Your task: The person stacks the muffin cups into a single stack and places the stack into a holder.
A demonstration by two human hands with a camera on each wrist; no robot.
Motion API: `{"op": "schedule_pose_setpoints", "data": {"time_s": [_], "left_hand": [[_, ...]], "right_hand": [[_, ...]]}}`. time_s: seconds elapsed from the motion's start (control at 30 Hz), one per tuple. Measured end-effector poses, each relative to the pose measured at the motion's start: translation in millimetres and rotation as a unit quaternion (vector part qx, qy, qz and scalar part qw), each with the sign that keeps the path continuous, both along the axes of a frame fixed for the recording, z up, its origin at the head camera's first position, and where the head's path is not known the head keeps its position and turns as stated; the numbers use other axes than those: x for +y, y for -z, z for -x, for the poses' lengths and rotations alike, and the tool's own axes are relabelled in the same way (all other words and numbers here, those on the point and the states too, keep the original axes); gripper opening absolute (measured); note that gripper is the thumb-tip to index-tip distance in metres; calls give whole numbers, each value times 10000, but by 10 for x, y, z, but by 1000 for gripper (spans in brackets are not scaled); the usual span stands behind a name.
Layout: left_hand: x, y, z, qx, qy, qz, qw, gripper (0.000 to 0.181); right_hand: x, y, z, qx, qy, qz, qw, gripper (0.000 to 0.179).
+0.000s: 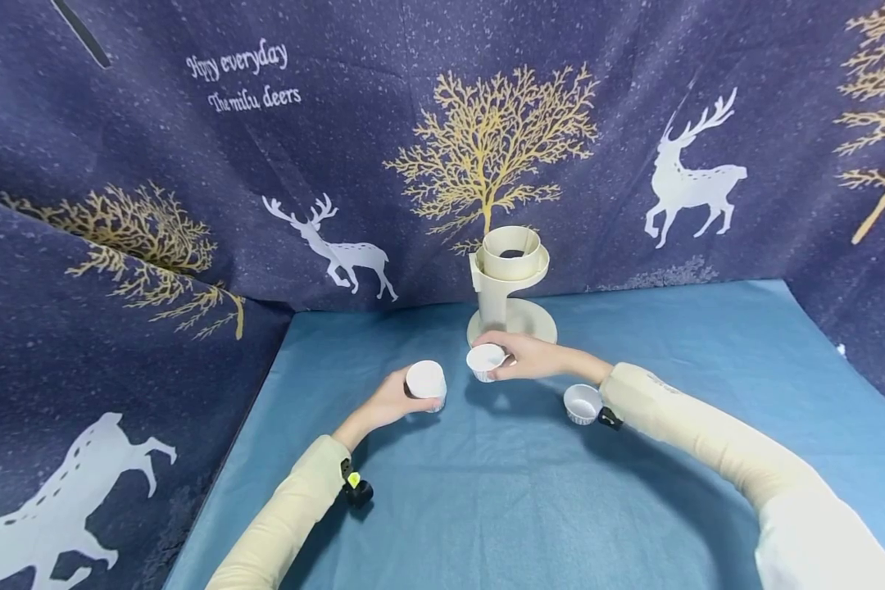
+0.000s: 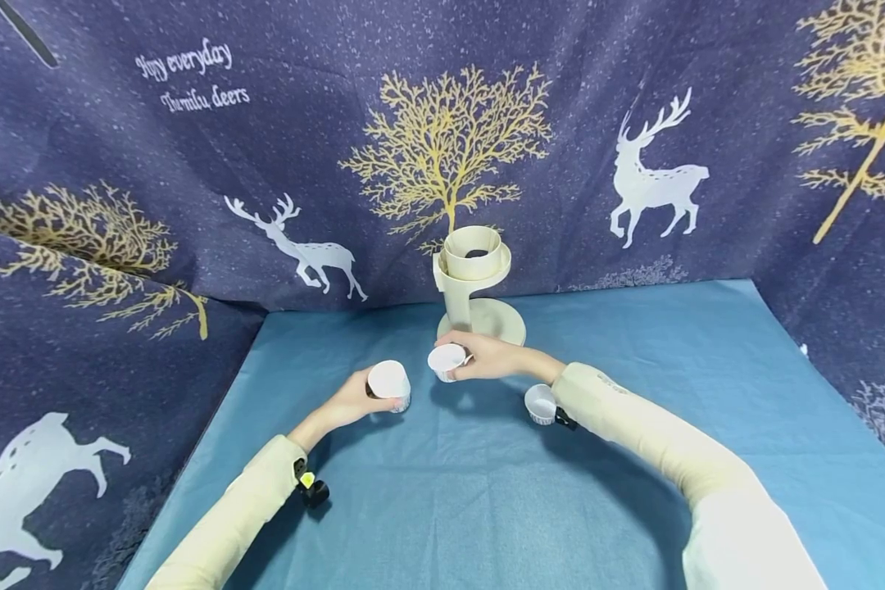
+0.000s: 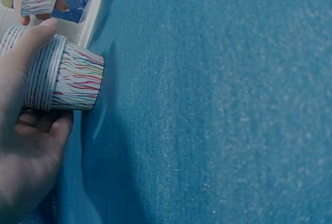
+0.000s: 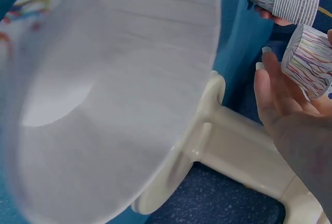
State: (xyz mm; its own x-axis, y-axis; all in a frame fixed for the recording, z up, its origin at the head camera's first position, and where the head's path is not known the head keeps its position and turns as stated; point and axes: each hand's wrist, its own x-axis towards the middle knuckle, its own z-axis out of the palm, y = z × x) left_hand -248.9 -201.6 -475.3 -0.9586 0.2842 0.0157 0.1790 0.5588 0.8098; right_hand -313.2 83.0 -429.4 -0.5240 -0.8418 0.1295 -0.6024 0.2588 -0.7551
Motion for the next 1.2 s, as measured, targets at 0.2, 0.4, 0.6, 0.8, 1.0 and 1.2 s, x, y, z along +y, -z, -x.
{"op": "schedule_pose_setpoints", "data": {"time_s": [0.2, 0.4, 0.6, 0.8, 1.0, 1.2], "left_hand": [[9, -6, -6, -19, 46, -22, 10000, 63], [45, -117, -68, 16, 132, 3, 9999, 58], [-1, 12, 21, 41, 53, 11, 10000, 61], [-13, 14, 21, -1, 93, 50, 9999, 62], [-14, -1, 14, 21, 197, -85, 9998, 60], [-12, 7, 14, -78, 179, -111, 9997, 60]], "right_hand": [[-76, -19, 1, -45, -20, -64, 10000, 51], [-129, -104, -87, -123, -93, -93, 9998, 54], [-193, -21, 5, -110, -154, -6, 9998, 54], [-306, -51, -1, 167, -170, 89, 9997, 51], [-409, -83, -16, 375, -171, 253, 9988, 51], [-458, -77, -17, 460, -84, 277, 9985, 49]]}}
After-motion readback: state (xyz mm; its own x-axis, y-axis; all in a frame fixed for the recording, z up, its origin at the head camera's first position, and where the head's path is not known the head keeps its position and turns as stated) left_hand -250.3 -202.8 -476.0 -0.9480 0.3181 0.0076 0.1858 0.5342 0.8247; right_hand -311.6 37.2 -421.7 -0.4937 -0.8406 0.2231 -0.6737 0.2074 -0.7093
